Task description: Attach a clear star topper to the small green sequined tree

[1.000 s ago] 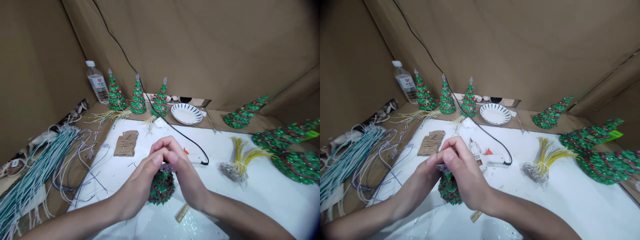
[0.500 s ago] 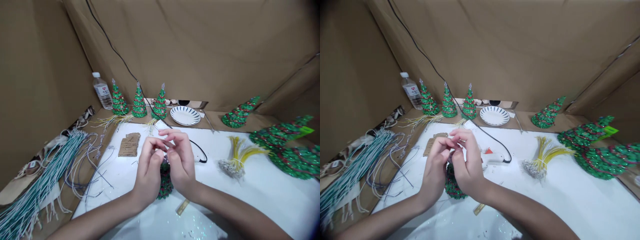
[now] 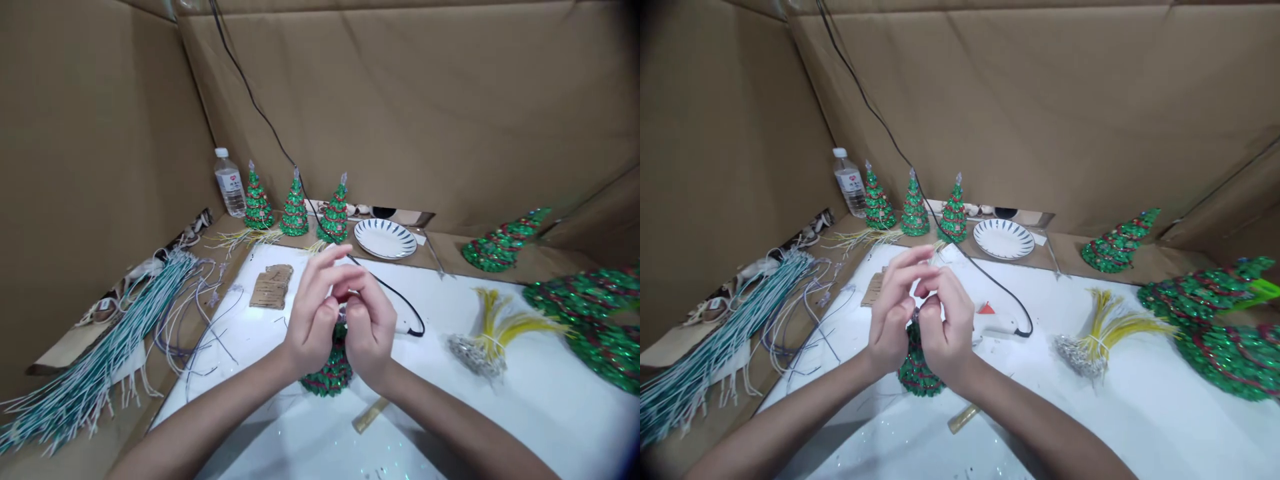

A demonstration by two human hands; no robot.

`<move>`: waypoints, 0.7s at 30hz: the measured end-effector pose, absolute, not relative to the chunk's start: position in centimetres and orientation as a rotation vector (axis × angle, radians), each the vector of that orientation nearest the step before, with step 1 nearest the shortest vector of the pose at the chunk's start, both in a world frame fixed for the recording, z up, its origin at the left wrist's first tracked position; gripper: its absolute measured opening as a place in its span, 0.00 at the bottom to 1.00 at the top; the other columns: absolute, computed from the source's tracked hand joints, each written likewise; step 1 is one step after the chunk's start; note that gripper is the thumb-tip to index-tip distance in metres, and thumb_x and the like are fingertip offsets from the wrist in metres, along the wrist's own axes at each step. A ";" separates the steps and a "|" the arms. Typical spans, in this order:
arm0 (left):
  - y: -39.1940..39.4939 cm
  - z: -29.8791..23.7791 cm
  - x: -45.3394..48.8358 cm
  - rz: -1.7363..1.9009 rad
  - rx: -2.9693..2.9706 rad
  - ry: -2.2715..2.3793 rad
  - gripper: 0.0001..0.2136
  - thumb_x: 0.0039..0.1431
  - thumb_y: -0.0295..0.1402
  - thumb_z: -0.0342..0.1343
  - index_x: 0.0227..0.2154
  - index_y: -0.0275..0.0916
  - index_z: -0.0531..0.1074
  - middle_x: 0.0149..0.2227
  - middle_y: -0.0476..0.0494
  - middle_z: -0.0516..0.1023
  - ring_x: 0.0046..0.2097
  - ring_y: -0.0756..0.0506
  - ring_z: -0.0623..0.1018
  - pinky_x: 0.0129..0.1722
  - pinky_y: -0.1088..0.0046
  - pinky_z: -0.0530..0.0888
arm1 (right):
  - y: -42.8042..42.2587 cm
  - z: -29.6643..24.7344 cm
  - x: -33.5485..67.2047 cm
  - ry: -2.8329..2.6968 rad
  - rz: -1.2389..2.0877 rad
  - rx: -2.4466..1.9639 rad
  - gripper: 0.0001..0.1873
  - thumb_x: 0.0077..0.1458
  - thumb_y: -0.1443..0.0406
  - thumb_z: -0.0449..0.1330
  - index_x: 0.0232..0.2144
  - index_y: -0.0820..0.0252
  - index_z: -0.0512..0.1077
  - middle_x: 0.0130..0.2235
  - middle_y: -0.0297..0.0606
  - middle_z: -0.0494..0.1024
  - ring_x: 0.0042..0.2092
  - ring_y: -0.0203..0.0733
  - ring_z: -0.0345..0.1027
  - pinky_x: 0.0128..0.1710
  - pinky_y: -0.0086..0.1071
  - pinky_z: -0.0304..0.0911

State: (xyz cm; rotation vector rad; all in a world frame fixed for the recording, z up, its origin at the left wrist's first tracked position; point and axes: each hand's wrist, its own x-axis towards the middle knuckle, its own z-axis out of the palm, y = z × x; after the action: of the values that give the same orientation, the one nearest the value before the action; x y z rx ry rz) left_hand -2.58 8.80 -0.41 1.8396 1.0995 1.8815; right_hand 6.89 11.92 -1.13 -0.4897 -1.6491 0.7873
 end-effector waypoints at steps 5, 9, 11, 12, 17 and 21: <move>8.8 -0.5 -2.9 1.749 1.828 0.843 0.19 0.64 0.25 0.37 0.52 0.45 0.67 0.57 0.46 0.68 0.58 0.41 0.67 0.56 0.55 0.67 | 12.4 -0.9 7.4 -1.782 0.659 -0.405 0.11 0.56 0.74 0.45 0.31 0.57 0.64 0.28 0.33 0.68 0.29 0.35 0.62 0.28 0.31 0.57; 9.5 -1.3 -2.9 1.827 1.855 0.667 0.18 0.65 0.28 0.37 0.52 0.42 0.66 0.51 0.40 0.72 0.52 0.40 0.73 0.50 0.55 0.73 | 12.9 -0.8 7.6 -1.825 0.490 -0.347 0.12 0.53 0.77 0.45 0.27 0.58 0.61 0.23 0.30 0.64 0.24 0.33 0.59 0.24 0.29 0.54; 10.0 -1.5 -2.8 1.874 1.861 0.592 0.18 0.65 0.29 0.38 0.52 0.39 0.67 0.49 0.38 0.72 0.50 0.40 0.74 0.47 0.56 0.75 | 13.2 -0.8 7.5 -1.819 0.371 -0.295 0.11 0.50 0.78 0.46 0.27 0.58 0.61 0.21 0.29 0.60 0.21 0.31 0.55 0.21 0.29 0.52; 10.2 -1.6 -2.8 1.887 1.874 0.571 0.18 0.64 0.28 0.38 0.52 0.37 0.67 0.49 0.37 0.72 0.49 0.40 0.74 0.46 0.56 0.76 | 13.4 -0.8 7.4 -1.813 0.327 -0.265 0.11 0.49 0.78 0.45 0.27 0.59 0.61 0.21 0.29 0.60 0.20 0.31 0.54 0.20 0.28 0.52; 10.8 -1.4 -2.8 1.919 1.933 0.543 0.17 0.64 0.28 0.39 0.51 0.35 0.67 0.46 0.36 0.73 0.47 0.40 0.75 0.44 0.57 0.77 | 13.8 -0.6 7.4 -1.815 0.319 -0.176 0.13 0.46 0.78 0.45 0.31 0.61 0.65 0.25 0.33 0.69 0.26 0.33 0.64 0.24 0.29 0.60; 10.8 -1.5 -2.5 1.950 1.895 0.549 0.17 0.64 0.29 0.39 0.51 0.37 0.67 0.45 0.38 0.74 0.46 0.40 0.76 0.44 0.57 0.77 | 13.9 -0.7 7.9 -1.841 0.282 -0.233 0.14 0.47 0.77 0.48 0.32 0.59 0.68 0.22 0.32 0.67 0.22 0.34 0.60 0.20 0.28 0.58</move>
State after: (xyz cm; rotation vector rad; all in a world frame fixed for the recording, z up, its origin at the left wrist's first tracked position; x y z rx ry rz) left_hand -2.53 10.80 -1.50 1.8953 0.5491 1.9504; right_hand 7.90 13.91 -0.70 -0.2330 -1.8410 0.2817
